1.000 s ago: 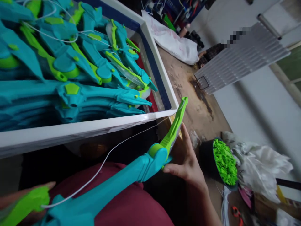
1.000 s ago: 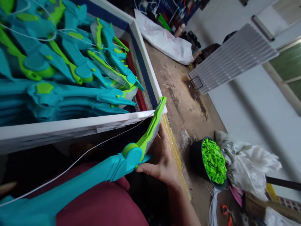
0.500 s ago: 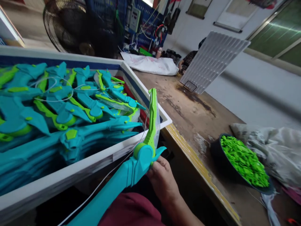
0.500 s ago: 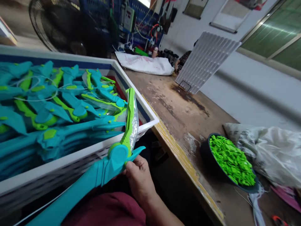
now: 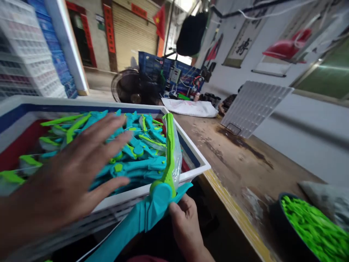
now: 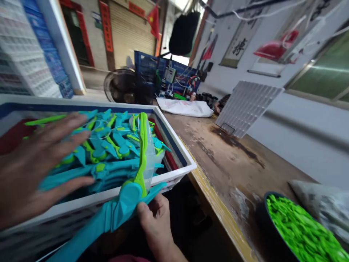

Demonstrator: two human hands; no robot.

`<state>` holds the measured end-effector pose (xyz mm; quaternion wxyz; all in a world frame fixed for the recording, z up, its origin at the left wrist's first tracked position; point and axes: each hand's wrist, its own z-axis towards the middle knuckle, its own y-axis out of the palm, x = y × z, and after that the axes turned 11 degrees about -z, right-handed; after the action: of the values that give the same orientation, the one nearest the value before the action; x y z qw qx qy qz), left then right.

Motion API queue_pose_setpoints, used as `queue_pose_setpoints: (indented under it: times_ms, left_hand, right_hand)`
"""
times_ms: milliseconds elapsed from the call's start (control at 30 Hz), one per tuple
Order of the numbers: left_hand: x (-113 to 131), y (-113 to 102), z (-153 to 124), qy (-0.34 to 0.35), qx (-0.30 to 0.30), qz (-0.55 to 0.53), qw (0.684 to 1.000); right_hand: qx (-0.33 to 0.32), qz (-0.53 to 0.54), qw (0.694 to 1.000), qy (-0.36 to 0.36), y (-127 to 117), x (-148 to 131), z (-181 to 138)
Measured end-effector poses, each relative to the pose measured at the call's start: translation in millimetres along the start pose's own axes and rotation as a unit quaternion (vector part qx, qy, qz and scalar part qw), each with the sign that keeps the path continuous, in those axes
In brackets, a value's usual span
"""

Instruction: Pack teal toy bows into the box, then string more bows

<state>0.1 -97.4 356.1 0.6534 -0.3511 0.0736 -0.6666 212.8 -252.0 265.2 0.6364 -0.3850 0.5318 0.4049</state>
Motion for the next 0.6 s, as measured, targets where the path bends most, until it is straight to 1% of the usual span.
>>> queue_pose_setpoints:
  times_ms: [33, 67, 100, 133, 200, 233, 267, 300, 367, 433, 467, 533, 600]
  left_hand:
    - [6, 1, 15, 0.052, -0.036, 0.040, 0.997]
    - [11, 2, 33, 0.117, -0.087, 0.082, 0.986]
    - [13, 4, 52, 0.152, -0.139, 0.112, 0.972]
    - [12, 6, 71, 0.171, -0.183, 0.129, 0.960]
    - [4, 11, 97, 0.180, -0.229, 0.131, 0.948]
    - [-2, 14, 102, 0.173, -0.242, 0.119, 0.947]
    - [-8, 18, 101, 0.152, -0.245, 0.101, 0.952]
    - [-15, 21, 96, 0.119, -0.243, 0.081, 0.959]
    - [-25, 28, 73, 0.020, -0.226, 0.048, 0.973]
    - [-29, 33, 41, -0.095, -0.219, 0.016, 0.971]
    - [-29, 35, 25, -0.144, -0.231, -0.011, 0.962]
    - [-23, 36, -6, -0.223, -0.267, -0.093, 0.933]
    - [-12, 35, -33, -0.265, -0.281, -0.166, 0.907]
  right_hand:
    - [-0.008, -0.011, 1.000, -0.005, 3, -2, 0]
    - [-0.013, -0.023, 1.000, -0.009, 6, -3, -1]
    - [-0.013, -0.035, 0.999, -0.013, 7, -4, -3]
    - [-0.006, -0.049, 0.999, -0.015, 7, -3, -5]
    - [0.031, -0.085, 0.996, -0.005, 2, 0, -9]
    - [0.061, -0.100, 0.993, 0.005, -3, 2, -11]
    - [0.094, -0.111, 0.989, 0.016, -8, 4, -12]
    - [0.124, -0.117, 0.985, 0.025, -15, 7, -13]
    - [0.165, -0.121, 0.978, 0.032, -28, 12, -12]
    - [0.174, -0.129, 0.976, 0.028, -40, 17, -10]
    - [0.170, -0.139, 0.975, 0.025, -45, 19, -10]
    - [0.168, -0.180, 0.969, 0.014, -52, 23, -11]
    - [0.167, -0.232, 0.958, -0.002, -58, 27, -13]
